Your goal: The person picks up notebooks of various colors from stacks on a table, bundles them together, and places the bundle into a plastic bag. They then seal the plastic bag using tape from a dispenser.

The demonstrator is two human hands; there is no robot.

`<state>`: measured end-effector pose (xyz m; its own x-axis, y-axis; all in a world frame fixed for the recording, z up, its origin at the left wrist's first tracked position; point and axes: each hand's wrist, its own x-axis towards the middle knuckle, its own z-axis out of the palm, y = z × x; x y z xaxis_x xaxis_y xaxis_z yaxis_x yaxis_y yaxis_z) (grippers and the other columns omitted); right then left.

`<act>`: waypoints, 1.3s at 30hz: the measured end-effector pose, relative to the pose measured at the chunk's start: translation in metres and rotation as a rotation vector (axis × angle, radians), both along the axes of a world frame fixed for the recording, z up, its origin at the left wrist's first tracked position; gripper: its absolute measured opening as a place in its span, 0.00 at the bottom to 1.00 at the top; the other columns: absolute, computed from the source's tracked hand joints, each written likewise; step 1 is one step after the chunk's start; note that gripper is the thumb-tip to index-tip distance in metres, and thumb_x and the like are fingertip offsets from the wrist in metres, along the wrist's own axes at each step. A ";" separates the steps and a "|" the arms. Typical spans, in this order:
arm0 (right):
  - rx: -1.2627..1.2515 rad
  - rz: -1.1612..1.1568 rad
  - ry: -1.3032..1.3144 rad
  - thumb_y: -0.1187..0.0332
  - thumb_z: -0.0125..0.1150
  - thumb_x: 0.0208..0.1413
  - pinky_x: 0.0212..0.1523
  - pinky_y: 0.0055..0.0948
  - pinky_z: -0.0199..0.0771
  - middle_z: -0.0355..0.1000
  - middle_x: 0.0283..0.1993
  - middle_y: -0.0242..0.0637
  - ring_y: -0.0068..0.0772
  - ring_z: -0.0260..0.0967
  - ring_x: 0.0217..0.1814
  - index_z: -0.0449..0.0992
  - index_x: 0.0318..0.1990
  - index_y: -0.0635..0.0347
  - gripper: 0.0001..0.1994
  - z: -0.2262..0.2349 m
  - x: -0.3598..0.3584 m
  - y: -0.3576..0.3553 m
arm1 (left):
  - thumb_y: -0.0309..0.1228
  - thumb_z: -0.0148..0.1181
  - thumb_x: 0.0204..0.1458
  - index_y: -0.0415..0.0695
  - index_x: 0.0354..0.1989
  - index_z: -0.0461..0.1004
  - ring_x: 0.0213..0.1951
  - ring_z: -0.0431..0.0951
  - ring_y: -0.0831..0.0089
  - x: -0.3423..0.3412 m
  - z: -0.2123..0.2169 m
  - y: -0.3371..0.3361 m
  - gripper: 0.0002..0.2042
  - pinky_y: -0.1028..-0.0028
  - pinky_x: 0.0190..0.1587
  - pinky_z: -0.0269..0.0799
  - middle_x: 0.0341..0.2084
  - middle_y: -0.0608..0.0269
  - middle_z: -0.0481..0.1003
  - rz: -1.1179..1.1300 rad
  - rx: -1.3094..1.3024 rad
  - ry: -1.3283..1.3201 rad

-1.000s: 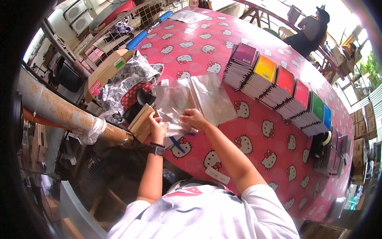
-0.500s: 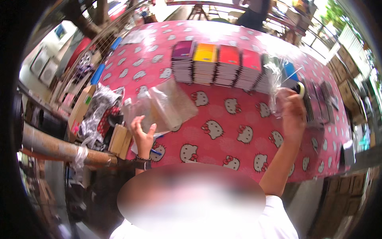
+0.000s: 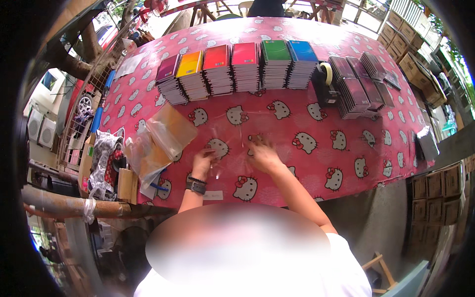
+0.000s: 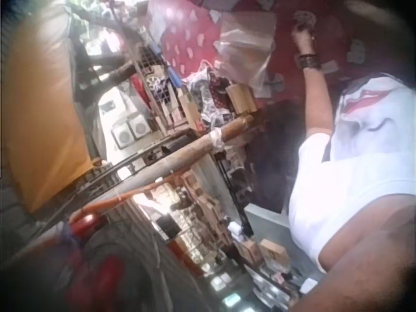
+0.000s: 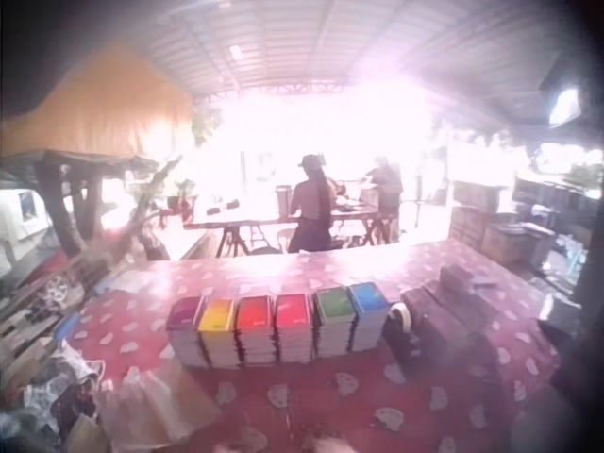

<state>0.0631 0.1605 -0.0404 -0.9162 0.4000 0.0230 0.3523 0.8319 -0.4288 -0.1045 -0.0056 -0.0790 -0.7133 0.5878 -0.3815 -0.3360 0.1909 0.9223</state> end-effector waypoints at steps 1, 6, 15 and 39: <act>0.067 -0.061 -0.144 0.54 0.61 0.46 0.58 0.55 0.50 0.52 0.64 0.42 0.51 0.45 0.66 0.62 0.57 0.49 0.30 -0.014 0.009 0.009 | 0.21 0.57 0.46 0.35 0.43 0.68 0.27 0.77 0.67 -0.006 -0.003 -0.008 0.15 0.71 0.31 0.73 0.32 0.55 0.74 0.014 -0.059 0.036; 0.051 -0.009 -0.135 0.56 0.64 0.41 0.60 0.56 0.44 0.46 0.67 0.44 0.52 0.39 0.69 0.57 0.61 0.47 0.37 -0.019 0.039 0.020 | 0.21 0.56 0.42 0.39 0.46 0.66 0.46 0.72 0.56 0.015 0.015 -0.028 0.19 0.59 0.46 0.68 0.41 0.50 0.70 0.328 -0.495 0.928; 0.082 0.129 -0.102 0.58 0.61 0.43 0.61 0.57 0.41 0.47 0.67 0.43 0.50 0.39 0.70 0.58 0.61 0.41 0.34 -0.026 0.026 0.023 | 0.42 0.52 0.49 0.49 0.57 0.61 0.63 0.51 0.53 0.064 0.003 0.027 0.26 0.44 0.59 0.47 0.62 0.58 0.53 -0.331 -0.675 1.425; 0.632 0.185 0.395 0.69 0.43 0.55 0.59 0.57 0.49 0.62 0.57 0.51 0.45 0.60 0.59 0.64 0.56 0.56 0.19 0.066 -0.375 0.001 | 0.41 0.57 0.48 0.47 0.57 0.62 0.61 0.53 0.48 0.042 0.009 0.012 0.27 0.47 0.58 0.50 0.61 0.53 0.54 -0.282 -0.216 1.164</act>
